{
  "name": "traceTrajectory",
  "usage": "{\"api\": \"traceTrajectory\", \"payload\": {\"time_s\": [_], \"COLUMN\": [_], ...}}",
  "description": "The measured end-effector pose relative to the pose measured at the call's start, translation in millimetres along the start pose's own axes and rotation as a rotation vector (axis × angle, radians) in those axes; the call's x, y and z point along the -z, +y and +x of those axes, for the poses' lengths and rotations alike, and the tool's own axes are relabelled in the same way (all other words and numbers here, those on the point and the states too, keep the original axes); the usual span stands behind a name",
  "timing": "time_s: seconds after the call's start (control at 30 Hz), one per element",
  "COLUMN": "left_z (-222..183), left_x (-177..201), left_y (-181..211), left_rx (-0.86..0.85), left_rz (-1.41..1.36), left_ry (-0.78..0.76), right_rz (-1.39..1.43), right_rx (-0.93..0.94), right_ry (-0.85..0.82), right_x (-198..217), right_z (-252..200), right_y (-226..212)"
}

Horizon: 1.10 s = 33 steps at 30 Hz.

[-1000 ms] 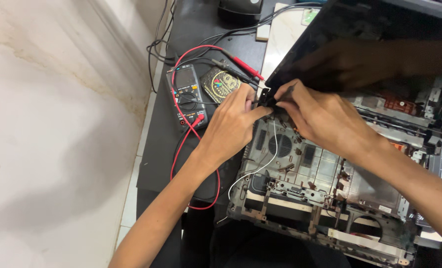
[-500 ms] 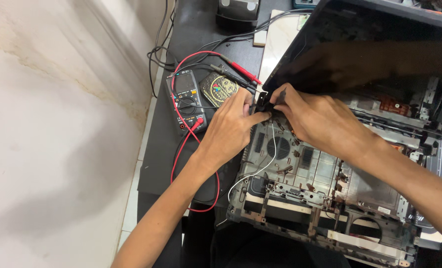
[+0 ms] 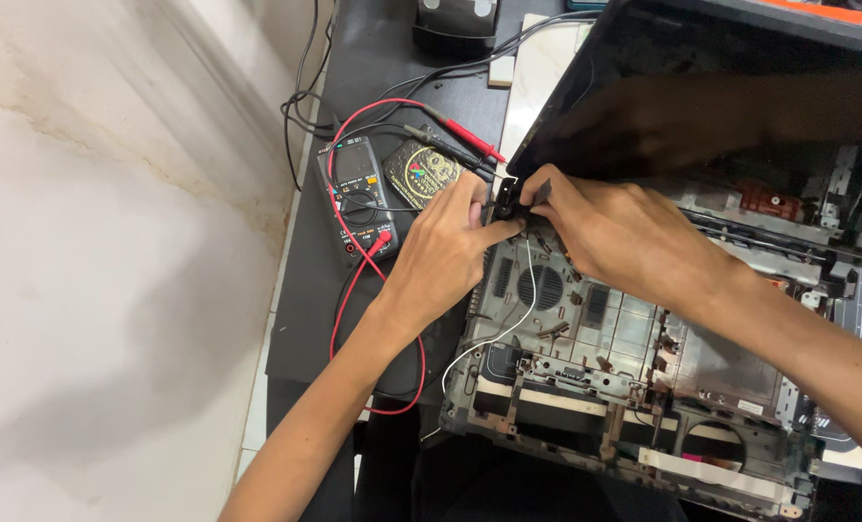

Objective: The person repairs a laptop by using a screwdriver to remove internal screws and tweezers to manipulate small connectors and wires before closing and reopening the laptop lid.

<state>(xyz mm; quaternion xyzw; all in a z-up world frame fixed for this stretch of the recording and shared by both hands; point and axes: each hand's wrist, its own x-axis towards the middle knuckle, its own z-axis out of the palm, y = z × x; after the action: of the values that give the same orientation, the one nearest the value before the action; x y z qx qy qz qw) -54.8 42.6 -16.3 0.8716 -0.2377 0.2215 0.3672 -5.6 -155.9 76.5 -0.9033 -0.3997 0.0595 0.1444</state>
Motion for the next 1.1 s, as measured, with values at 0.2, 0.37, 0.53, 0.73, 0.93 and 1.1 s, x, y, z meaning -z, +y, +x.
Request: {"api": "traceTrajectory", "payload": {"time_s": [0.2,0.37,0.53,0.73,0.93,1.1], "left_z": [2,0,-2,-2,-4,1], "left_x": [2,0,-2,-2,-2,1], "left_y": [2,2,0,-1,-2,-1], "left_rx": [0.021,0.026,0.003,-0.009,0.001,0.041], "left_rz": [-0.020,-0.031,-0.025,-0.046,-0.039,-0.046], "left_ry": [0.009,0.001,0.008,0.011,0.015,-0.017], "right_rz": [-0.027,-0.072,-0.116,0.021,0.089,0.164], "right_rx": [0.026,0.048,0.188,0.022,-0.170,-0.137], "right_ry": [0.009,0.027,0.097,-0.008,0.133,0.224], "right_x": [2,-3,-10,-13,-26,-30], "right_z": [1,1,-2,-9,-31,-38], "right_y": [-2,-1,0,14,29,29]}}
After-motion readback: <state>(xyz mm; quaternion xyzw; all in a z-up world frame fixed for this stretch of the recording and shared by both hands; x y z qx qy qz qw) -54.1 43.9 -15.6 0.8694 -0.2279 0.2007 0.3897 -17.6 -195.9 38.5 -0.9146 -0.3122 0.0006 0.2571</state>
